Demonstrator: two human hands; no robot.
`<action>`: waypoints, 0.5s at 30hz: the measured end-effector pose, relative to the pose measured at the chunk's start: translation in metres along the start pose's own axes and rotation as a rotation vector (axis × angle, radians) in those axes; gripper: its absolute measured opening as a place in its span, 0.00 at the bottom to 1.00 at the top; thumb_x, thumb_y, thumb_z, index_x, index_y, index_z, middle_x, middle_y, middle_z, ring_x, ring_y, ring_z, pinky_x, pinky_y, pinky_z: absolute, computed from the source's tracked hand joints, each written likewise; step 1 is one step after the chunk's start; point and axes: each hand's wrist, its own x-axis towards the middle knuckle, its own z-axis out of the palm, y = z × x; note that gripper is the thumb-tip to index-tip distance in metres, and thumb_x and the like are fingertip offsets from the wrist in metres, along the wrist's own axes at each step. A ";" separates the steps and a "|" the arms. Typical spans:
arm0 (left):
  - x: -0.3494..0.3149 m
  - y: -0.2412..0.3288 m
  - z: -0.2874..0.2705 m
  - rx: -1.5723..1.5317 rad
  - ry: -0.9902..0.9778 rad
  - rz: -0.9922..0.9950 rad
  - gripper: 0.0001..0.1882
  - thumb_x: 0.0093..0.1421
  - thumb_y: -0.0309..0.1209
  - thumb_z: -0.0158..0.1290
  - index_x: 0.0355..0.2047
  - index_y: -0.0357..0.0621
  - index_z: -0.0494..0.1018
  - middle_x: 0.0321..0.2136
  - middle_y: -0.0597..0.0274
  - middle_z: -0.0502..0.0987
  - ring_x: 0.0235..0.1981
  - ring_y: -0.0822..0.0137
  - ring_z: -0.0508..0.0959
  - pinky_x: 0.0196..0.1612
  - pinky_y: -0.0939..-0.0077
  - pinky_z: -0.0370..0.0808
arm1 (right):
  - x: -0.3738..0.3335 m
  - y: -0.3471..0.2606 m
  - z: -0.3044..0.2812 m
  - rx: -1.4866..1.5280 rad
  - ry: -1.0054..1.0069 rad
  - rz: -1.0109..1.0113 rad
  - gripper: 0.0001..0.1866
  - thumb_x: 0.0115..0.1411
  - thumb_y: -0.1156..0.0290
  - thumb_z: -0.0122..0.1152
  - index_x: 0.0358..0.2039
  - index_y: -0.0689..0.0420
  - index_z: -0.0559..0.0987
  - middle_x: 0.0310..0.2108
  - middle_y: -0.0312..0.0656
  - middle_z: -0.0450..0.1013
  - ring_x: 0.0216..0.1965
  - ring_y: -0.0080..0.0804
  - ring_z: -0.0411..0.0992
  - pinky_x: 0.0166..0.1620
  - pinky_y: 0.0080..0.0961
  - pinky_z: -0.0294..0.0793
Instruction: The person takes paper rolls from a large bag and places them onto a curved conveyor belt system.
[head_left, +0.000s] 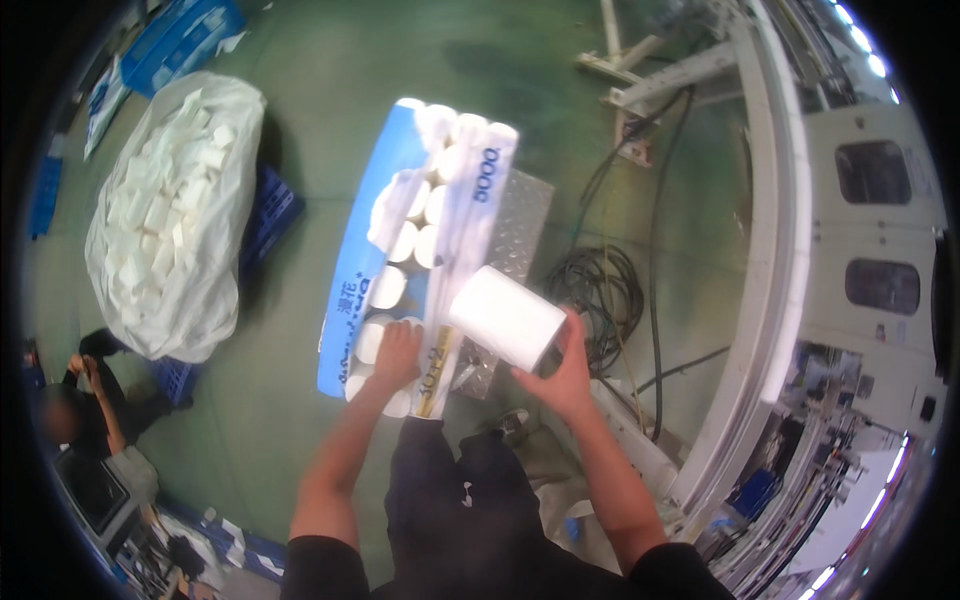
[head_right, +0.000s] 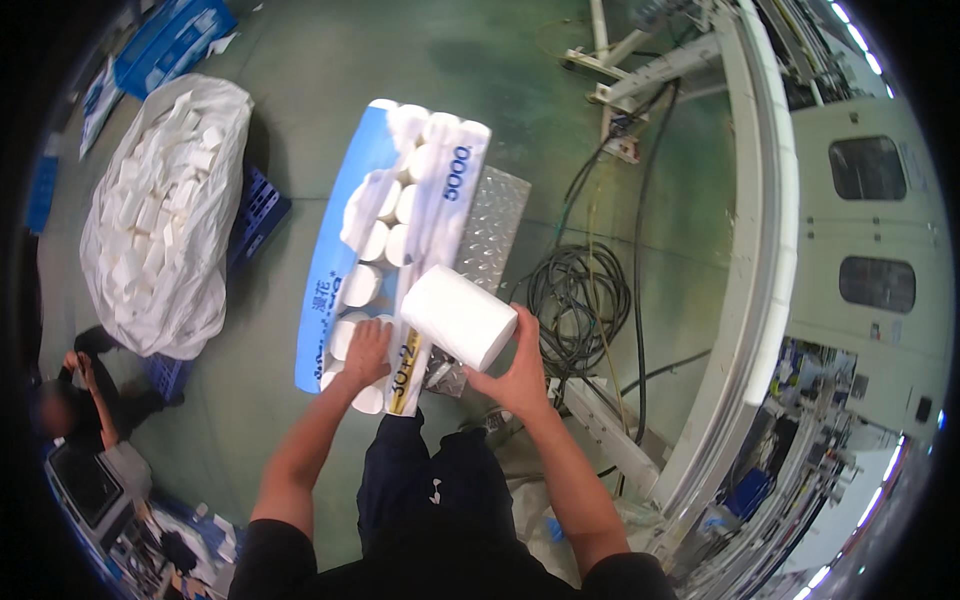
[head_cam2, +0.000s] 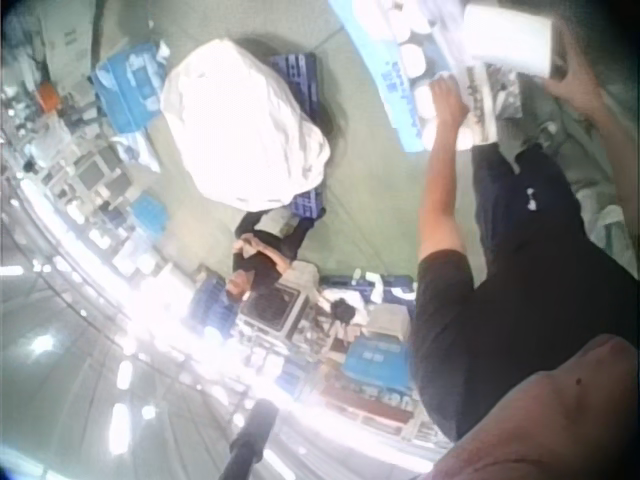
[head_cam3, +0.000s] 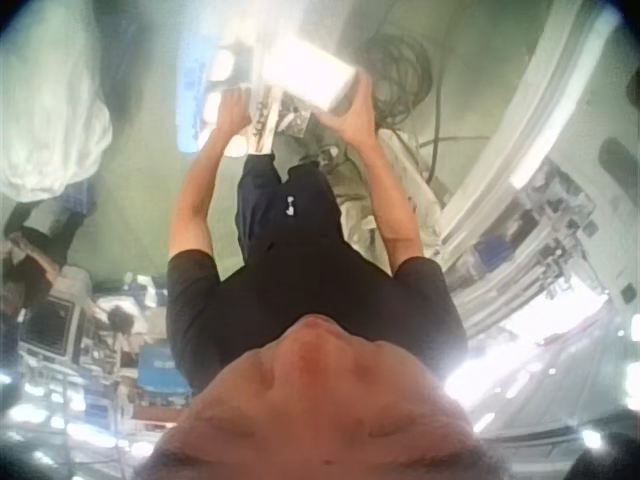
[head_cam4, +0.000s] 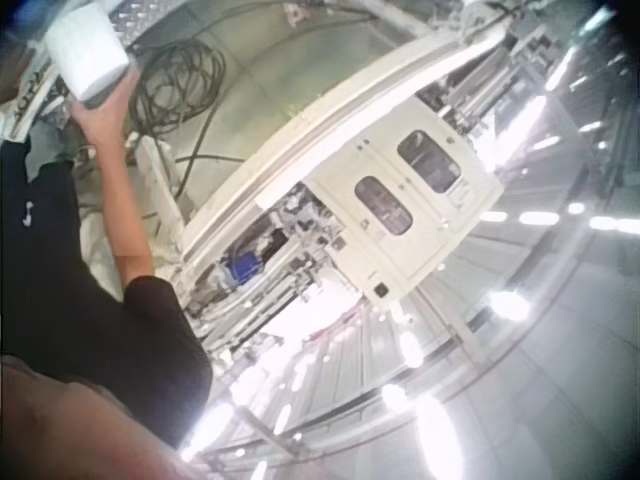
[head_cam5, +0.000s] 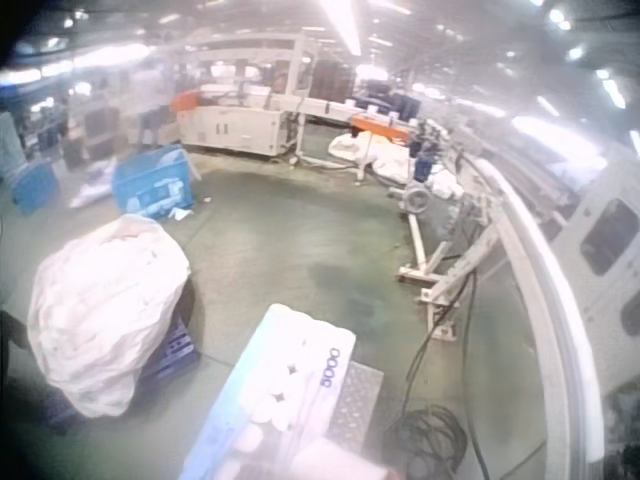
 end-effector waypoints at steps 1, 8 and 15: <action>-0.001 0.003 -0.011 -0.013 -0.015 -0.036 0.47 0.36 0.31 0.67 0.59 0.32 0.62 0.54 0.37 0.66 0.57 0.40 0.67 0.64 0.50 0.62 | -0.015 -0.001 -0.012 0.001 0.032 -0.025 0.59 0.40 0.70 0.79 0.69 0.58 0.50 0.62 0.52 0.59 0.65 0.43 0.61 0.66 0.43 0.62; -0.056 0.086 -0.098 -0.118 0.136 -0.219 0.49 0.39 0.32 0.67 0.63 0.37 0.58 0.56 0.41 0.67 0.58 0.41 0.67 0.62 0.53 0.67 | -0.120 0.008 -0.095 0.301 0.243 -0.109 0.54 0.45 0.67 0.76 0.68 0.59 0.52 0.61 0.49 0.61 0.63 0.42 0.64 0.64 0.45 0.65; -0.111 0.203 -0.095 -1.012 0.345 -0.481 0.43 0.52 0.33 0.61 0.65 0.34 0.56 0.58 0.47 0.67 0.58 0.49 0.70 0.60 0.60 0.70 | -0.230 0.017 -0.218 1.812 0.008 0.155 0.42 0.59 0.39 0.55 0.63 0.60 0.67 0.52 0.56 0.72 0.49 0.52 0.74 0.57 0.55 0.73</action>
